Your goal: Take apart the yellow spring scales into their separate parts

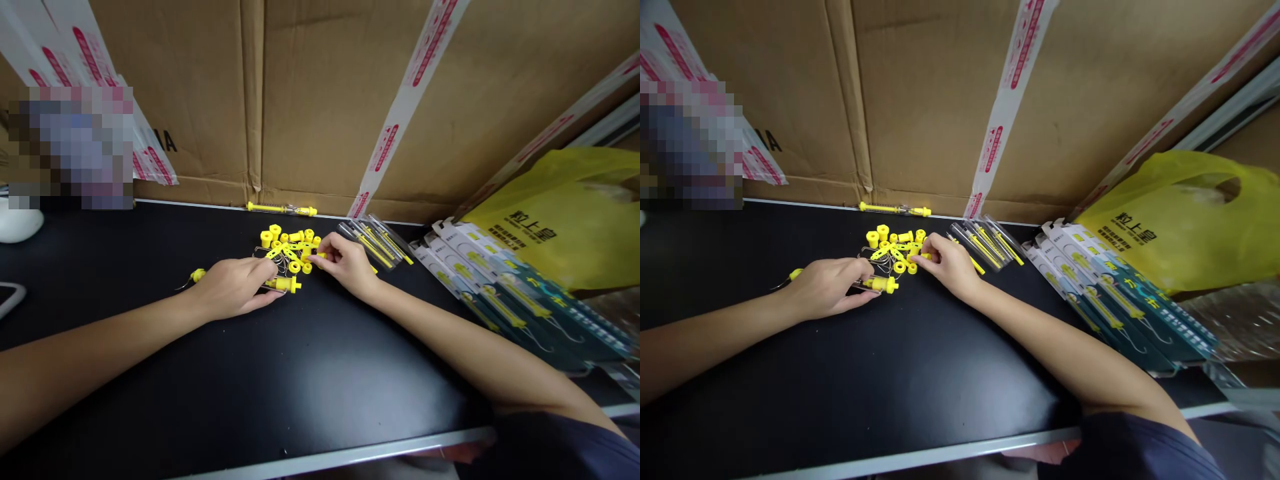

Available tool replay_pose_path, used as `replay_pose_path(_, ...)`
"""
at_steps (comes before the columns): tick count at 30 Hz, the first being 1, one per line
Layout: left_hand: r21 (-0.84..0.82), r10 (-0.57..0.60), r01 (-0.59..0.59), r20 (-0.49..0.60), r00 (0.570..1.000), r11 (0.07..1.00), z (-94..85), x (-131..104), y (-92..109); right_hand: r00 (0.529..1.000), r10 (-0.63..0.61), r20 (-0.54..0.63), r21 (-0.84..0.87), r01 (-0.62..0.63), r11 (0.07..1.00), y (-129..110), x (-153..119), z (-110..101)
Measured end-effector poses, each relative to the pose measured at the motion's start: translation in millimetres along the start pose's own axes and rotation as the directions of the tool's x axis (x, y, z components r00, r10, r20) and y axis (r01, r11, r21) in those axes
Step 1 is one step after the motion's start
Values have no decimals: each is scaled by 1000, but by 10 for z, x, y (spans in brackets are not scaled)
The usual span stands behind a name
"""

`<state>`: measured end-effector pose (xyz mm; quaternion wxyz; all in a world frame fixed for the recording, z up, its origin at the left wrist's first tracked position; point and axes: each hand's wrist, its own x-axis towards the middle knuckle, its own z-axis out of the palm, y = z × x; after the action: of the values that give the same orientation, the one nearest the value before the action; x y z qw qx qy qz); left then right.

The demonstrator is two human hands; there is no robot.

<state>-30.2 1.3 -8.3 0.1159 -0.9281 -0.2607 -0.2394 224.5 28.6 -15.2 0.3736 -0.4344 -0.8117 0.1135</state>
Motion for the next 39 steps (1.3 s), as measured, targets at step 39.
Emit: replay_pose_path(39, -24, 108, -112, -115, 987, 993, -29, -5, 38, 799, -571, 188, -126, 596, 793, -274, -198, 85)
